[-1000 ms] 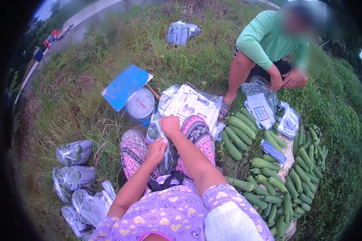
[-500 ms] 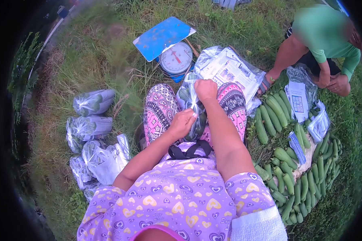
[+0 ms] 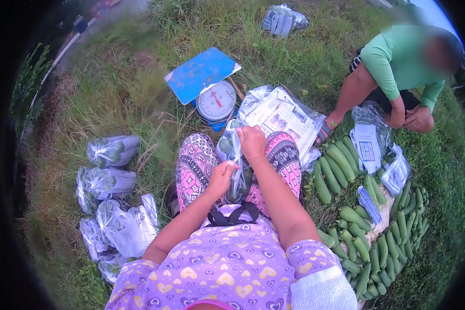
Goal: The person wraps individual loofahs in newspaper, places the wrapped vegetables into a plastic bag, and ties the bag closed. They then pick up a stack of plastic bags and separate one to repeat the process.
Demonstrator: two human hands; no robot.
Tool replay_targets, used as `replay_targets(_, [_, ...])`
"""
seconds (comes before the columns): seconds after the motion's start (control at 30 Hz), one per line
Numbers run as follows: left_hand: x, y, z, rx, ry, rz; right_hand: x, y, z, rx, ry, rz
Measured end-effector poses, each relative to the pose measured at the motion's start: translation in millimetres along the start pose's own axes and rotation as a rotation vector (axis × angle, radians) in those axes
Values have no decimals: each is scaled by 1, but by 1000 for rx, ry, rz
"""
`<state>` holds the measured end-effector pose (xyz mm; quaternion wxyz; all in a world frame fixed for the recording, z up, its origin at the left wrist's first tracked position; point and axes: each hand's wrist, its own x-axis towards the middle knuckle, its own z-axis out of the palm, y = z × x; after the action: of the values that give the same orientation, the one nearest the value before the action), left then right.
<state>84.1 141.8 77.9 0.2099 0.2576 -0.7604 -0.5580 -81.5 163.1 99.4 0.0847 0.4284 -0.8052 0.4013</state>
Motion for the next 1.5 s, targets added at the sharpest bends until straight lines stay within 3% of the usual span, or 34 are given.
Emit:
replay_targets(0.1, [8, 12, 6, 7, 164, 63, -22, -11, -20, 157, -8, 41])
replay_targets(0.23, [18, 17, 3, 237, 7, -28, -40, -20, -44, 248, -61, -99])
replay_targets(0.43, [27, -11, 2, 288, -72, -52, -24, -33, -59, 86, -541, -333])
replay_targets(0.53, [26, -14, 3, 402, -35, 21, 8, -55, -69, 63, -612, -549])
replay_targets(0.57, [25, -13, 3, 466, -25, 66, 22, -69, -76, -87, -645, -608])
replay_targets(0.63, [24, -8, 5, 322, -3, 67, 55, -102, -102, -266, -782, -523])
replay_targets(0.7, [24, -12, 6, 270, -4, 54, 86, -123, -135, -440, -763, -474])
replay_targets(0.77, [24, -9, 6, 250, -9, 23, 118, -122, -152, -575, -742, -289])
replay_targets(0.87, [23, -9, 5, 246, -1, 33, 145, -91, -174, -732, -828, -248])
replay_targets(0.93, [24, -10, 5, 231, -5, 27, 134, -61, -152, -687, -868, -163])
replay_targets(1.0, [26, -11, 5, 200, -28, -13, 102, -62, -106, -370, -937, -264])
replay_targets(1.03, [26, -12, 7, 207, -7, 10, 93, -73, -85, 17, -1022, -291])
replay_targets(1.1, [27, -11, 8, 206, -14, 3, 72, -100, -47, 570, -834, -179])
replay_targets(1.2, [22, -20, 6, 228, -32, -18, 85, -113, -16, 729, -895, 63])
replay_targets(1.33, [26, -19, 4, 195, -10, 3, 83, -92, -30, 704, -858, -8])
replay_targets(1.5, [28, -17, 5, 165, -33, -52, 32, -46, -90, 795, -716, 177])
